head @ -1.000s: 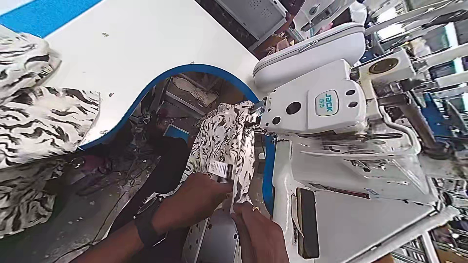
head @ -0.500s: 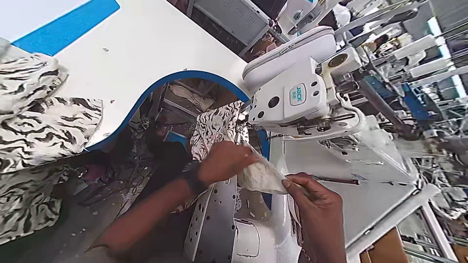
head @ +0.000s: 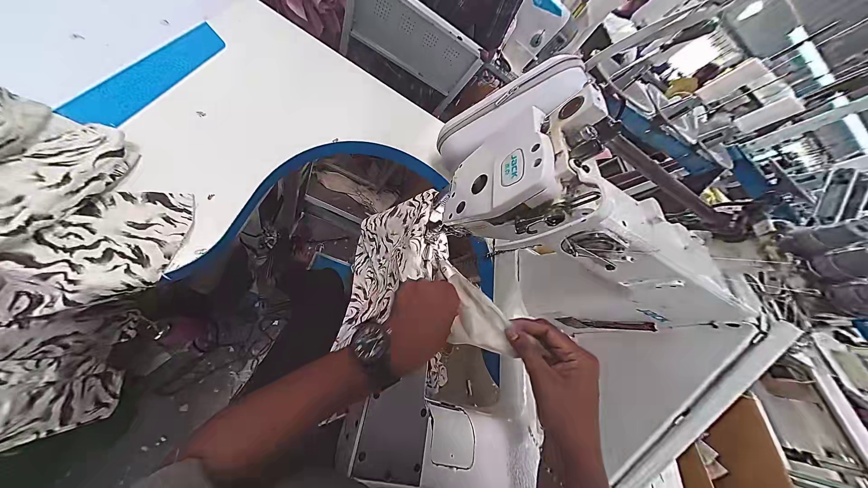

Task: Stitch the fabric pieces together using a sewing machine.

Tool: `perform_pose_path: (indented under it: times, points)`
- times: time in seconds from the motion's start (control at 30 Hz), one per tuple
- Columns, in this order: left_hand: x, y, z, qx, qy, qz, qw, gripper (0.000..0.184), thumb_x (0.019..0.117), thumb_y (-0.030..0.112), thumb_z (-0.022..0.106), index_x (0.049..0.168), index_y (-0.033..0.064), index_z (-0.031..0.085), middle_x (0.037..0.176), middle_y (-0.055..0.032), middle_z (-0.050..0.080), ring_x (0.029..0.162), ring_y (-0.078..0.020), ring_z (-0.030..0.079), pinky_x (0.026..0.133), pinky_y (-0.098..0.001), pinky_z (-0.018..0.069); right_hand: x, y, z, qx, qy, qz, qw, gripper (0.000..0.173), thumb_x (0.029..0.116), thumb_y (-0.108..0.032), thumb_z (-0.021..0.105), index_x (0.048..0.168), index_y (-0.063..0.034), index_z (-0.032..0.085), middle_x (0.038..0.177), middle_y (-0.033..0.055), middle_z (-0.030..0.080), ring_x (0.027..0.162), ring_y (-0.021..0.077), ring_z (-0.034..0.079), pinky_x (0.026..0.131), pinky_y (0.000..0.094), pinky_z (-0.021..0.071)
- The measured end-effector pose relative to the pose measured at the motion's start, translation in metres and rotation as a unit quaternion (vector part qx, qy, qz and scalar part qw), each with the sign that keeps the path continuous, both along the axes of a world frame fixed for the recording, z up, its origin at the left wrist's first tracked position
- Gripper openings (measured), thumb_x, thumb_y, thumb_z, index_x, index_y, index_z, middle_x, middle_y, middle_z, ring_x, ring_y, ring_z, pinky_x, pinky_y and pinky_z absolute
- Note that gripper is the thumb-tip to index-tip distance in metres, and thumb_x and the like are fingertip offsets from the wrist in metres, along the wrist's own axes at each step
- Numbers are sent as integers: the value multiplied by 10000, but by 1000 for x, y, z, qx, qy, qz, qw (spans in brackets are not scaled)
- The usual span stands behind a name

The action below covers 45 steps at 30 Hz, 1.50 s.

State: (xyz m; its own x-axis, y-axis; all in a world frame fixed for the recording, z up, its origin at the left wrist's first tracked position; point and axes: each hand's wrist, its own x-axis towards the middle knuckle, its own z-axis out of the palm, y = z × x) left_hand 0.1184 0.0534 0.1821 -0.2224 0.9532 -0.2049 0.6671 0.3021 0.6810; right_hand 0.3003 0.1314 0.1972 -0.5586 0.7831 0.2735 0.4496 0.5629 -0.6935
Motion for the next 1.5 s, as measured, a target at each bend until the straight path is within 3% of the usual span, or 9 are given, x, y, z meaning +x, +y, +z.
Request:
perform_pose_path:
  times: [0.23, 0.43, 0.53, 0.7, 0.87, 1.07, 1.2, 1.3, 1.5]
  points:
    - [6, -57, -47, 176, -22, 183, 967, 635, 918, 330, 715, 1439, 2, 556, 611, -110, 618, 541, -326, 609, 565, -501, 494, 19, -25, -55, -115, 68, 25, 991, 97, 819, 3, 686, 874, -25, 760, 932, -30, 727, 747, -67, 618, 623, 98, 498]
    - [0, 15, -6, -9, 26, -35, 999, 375, 1076, 221, 487, 1318, -37, 611, 1086, -289, 683, 1047, -478, 664, 830, -619, 514, 4, 12, -5, -38, 92, 22, 995, 103, 843, 16, 640, 878, -48, 713, 842, -81, 706, 709, -42, 640, 641, 130, 544]
    - [6, -3, -2, 1, 6, -31, 1000, 342, 1061, 212, 523, 1177, -92, 628, 1015, -293, 680, 994, -479, 672, 806, -609, 514, 15, 8, -11, -13, 40, 37, 998, 83, 818, -15, 661, 854, -18, 735, 898, -40, 706, 824, -47, 656, 725, 121, 558]
    - [8, -10, -10, -18, 18, 9, 1000, 470, 1072, 211, 496, 1495, 9, 472, 953, -251, 702, 924, -458, 689, 786, -582, 522, 25, 7, -25, -66, 36, 6, 997, 76, 847, -17, 655, 867, -33, 727, 871, -42, 714, 758, -37, 646, 656, 128, 535]
    - [10, 14, 5, -30, 36, -42, 998, 317, 1054, 162, 526, 1182, -112, 623, 1087, -303, 668, 1059, -475, 656, 848, -599, 518, 20, 5, -14, -78, 71, 9, 994, 101, 837, 4, 663, 871, -58, 736, 853, -76, 723, 712, -51, 641, 630, 119, 534]
    - [17, -57, -30, 51, -7, 170, 984, 747, 915, 303, 735, 1499, -56, 437, 741, -172, 693, 694, -397, 691, 658, -555, 530, 28, -25, -63, -142, 9, 18, 990, 115, 812, -41, 677, 895, -21, 755, 919, -3, 737, 763, -47, 648, 626, 119, 521]
    - [13, -77, -57, 192, -80, 161, 965, 258, 963, 178, 615, 1117, 14, 740, 703, -119, 685, 604, -281, 664, 581, -478, 528, 3, -60, -50, -144, 59, 84, 984, 88, 813, -50, 721, 876, -71, 778, 951, -36, 736, 912, -38, 670, 766, 125, 561]
    - [30, -81, -71, 273, -46, 155, 948, 150, 879, 91, 581, 764, 43, 665, 532, -67, 541, 455, -231, 571, 430, -413, 427, -14, -90, -39, -122, 74, 136, 980, 100, 837, -42, 715, 892, -101, 775, 944, -44, 720, 929, -31, 666, 807, 124, 568]
    - [23, -63, -82, 306, -52, 185, 932, 200, 899, 72, 546, 741, 40, 664, 509, -65, 512, 438, -223, 543, 414, -386, 395, -28, -96, -42, 101, -21, 131, 986, 69, 912, -115, 666, 895, -125, 732, 916, 9, 665, 912, -23, 633, 814, 69, 507]
